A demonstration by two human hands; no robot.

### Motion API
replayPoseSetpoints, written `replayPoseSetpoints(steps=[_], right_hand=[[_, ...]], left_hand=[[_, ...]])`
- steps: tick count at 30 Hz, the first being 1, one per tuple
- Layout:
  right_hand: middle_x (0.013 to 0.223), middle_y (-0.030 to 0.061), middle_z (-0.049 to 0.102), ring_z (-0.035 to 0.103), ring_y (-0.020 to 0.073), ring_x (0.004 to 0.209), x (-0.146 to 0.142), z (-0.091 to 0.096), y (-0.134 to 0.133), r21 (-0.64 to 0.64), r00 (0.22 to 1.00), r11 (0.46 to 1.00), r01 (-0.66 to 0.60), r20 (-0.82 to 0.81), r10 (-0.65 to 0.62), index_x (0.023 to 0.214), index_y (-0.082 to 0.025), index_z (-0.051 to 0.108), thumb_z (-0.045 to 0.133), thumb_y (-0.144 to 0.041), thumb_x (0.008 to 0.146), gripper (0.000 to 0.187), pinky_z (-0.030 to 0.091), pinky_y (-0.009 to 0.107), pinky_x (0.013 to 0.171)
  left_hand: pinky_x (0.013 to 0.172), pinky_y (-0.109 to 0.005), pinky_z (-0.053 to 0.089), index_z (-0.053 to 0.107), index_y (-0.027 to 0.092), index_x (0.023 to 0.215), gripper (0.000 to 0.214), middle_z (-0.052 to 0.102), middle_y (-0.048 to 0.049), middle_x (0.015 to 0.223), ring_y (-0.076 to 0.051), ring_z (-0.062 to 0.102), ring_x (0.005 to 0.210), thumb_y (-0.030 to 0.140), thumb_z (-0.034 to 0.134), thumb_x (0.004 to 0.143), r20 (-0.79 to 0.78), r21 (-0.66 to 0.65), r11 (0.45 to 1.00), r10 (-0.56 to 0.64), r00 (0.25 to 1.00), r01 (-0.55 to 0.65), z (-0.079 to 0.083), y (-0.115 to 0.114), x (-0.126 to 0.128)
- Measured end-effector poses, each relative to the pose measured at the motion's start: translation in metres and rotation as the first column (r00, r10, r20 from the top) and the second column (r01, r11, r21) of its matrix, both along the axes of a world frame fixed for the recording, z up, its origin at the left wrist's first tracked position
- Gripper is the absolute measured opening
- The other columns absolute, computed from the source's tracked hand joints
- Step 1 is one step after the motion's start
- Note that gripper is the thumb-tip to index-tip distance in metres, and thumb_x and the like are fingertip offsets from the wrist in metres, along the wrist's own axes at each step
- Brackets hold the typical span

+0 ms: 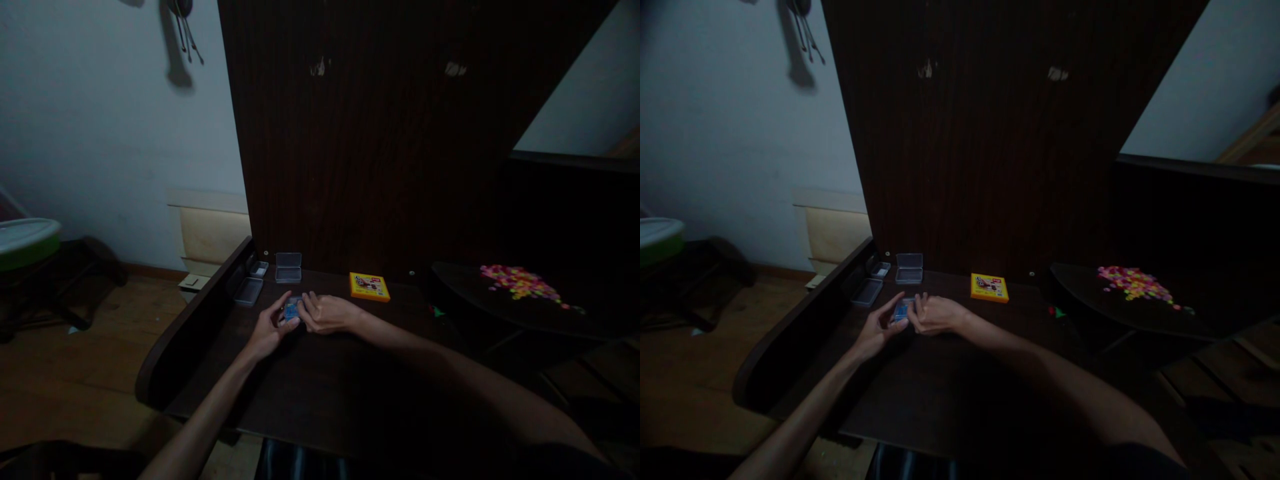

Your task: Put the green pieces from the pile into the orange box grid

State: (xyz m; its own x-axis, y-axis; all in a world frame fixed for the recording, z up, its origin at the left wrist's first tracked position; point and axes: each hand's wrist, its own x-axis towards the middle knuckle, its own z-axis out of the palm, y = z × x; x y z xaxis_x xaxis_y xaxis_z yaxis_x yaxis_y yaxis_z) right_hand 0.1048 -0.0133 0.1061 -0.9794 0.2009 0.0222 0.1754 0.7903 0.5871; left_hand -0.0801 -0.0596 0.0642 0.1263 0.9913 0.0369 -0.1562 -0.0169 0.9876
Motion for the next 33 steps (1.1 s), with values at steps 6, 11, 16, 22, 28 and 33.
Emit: replayPoseSetpoints(steps=[6,11,16,22,28,33], right_hand=[[0.113,0.0349,0.063,0.07,0.0347,0.097,0.001,0.005,-0.002,-0.007,0.995,0.995,0.095,0.002,-0.095,0.124,0.005,0.05,0.039,-0.022,0.096,0.04,0.061,0.039,0.063],[0.122,0.0325,0.059,0.065,0.0353,0.108,0.002,0.004,-0.006,-0.116,0.975,0.971,0.21,-0.053,-0.217,0.138,-0.001,0.038,0.04,-0.024,0.096,0.047,0.06,0.042,0.07],[0.124,0.036,0.056,0.062,0.0352,0.112,-0.005,0.002,-0.011,-0.106,0.952,0.949,0.298,-0.042,-0.303,0.143,-0.003,0.031,0.034,-0.017,0.098,0.048,0.059,0.044,0.075],[0.121,0.0386,0.056,0.063,0.0373,0.111,-0.016,-0.002,-0.019,-0.027,0.94,0.94,0.341,0.004,-0.341,0.14,-0.001,0.035,0.028,-0.009,0.096,0.045,0.059,0.048,0.07],[0.119,0.0382,0.057,0.065,0.0367,0.108,-0.021,-0.003,-0.013,-0.054,0.942,0.94,0.336,-0.007,-0.337,0.14,-0.003,0.035,0.029,-0.01,0.096,0.044,0.06,0.047,0.068],[0.118,0.0393,0.057,0.065,0.0372,0.107,-0.028,-0.002,-0.008,-0.065,0.938,0.936,0.347,0.021,-0.347,0.139,-0.002,0.035,0.03,-0.011,0.096,0.044,0.06,0.046,0.066]], left_hand=[[0.101,-0.04,0.047,0.049,0.011,0.136,0.089,0.061,-0.0151,0.128,-0.027,0.061,0.113,0.037,0.084,0.059,-0.02,0.03,0.999,0.019,1.0,-0.019,-0.001,0.006,0.003],[0.105,-0.04,0.042,0.051,0.013,0.136,0.086,0.058,-0.0138,0.13,-0.027,0.057,0.118,0.032,0.083,0.059,-0.059,0.084,0.995,0.048,0.997,-0.043,-0.01,0.013,0.005],[0.108,-0.042,0.039,0.053,0.015,0.134,0.083,0.058,-0.0127,0.128,-0.029,0.053,0.122,0.029,0.083,0.058,-0.099,0.157,0.984,0.096,0.99,-0.08,-0.012,0.021,0.007],[0.105,-0.041,0.042,0.051,0.013,0.135,0.087,0.055,-0.0147,0.131,-0.03,0.055,0.121,0.03,0.084,0.057,-0.054,0.114,0.991,0.077,0.996,-0.07,-0.014,0.021,0.008],[0.105,-0.042,0.042,0.05,0.012,0.135,0.093,0.056,-0.0151,0.132,-0.031,0.055,0.122,0.028,0.087,0.052,0.03,0.038,0.996,0.075,0.997,-0.076,-0.015,0.021,0.005],[0.107,-0.042,0.04,0.053,0.011,0.133,0.093,0.057,-0.0153,0.133,-0.032,0.053,0.124,0.027,0.09,0.048,0.07,0.021,0.996,0.088,0.994,-0.09,-0.011,0.025,0.002]])
